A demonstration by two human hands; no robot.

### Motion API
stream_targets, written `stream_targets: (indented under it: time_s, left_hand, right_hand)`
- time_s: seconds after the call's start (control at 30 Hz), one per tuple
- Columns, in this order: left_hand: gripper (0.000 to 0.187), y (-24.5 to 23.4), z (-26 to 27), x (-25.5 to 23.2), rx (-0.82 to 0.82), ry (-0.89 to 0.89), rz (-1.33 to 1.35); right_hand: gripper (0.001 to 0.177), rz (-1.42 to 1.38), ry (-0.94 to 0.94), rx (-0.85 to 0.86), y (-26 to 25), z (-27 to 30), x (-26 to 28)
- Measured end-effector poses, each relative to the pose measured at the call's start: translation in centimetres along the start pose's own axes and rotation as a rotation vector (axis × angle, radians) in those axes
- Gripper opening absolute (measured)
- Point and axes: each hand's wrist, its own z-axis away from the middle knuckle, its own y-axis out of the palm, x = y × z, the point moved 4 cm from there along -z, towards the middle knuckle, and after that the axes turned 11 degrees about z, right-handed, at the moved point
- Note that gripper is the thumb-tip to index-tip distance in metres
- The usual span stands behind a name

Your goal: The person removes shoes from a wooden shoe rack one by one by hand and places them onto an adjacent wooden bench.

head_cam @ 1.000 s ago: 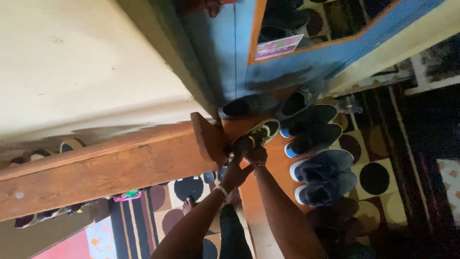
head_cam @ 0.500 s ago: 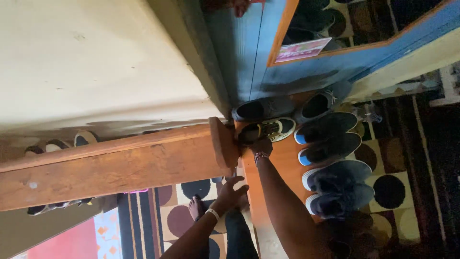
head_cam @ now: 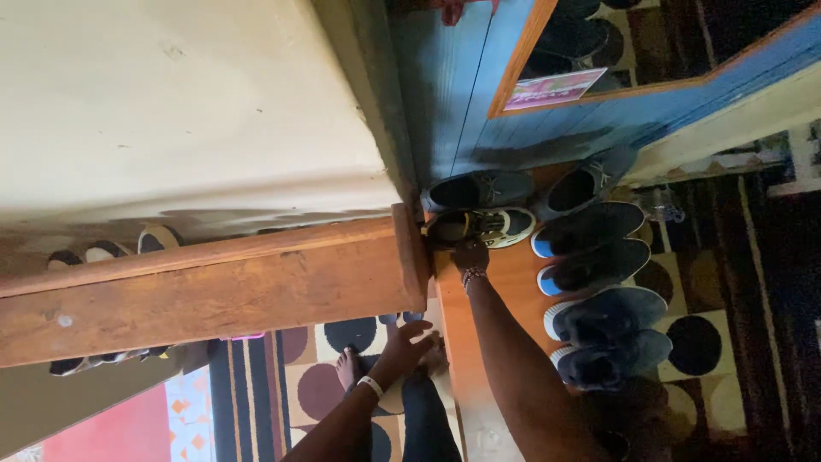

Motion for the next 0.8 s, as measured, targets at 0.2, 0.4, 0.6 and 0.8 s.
stream_targets:
  time_s: [0.2,0.4,0.6,0.8]
  left_hand:
    - [0.043,-1.8,1.4,-0.2,0.023,0.059,0.047]
    - [0.039,-4.1,4.6,-0.1,0.023,0.021,0.373]
    - [0.038,-6.4,9.6,-1.4,-0.015,0.108,0.395]
    - [0.038,-8.0,15.4,-3.4,-0.129,-0.020,0.298]
  right_hand:
    - [0.032,-1.262,0.422,0.363,0.7,4.6,-1.4]
    - [0.027,-0.869,0.258,0.317,-1.0,14.8,-4.0]
    - [0.032,-0.795,0.197,0.417,-4.4,25.7,-0.3]
    - [0.033,-0.747,0.156,0.539,-6.9,31.0,5.9]
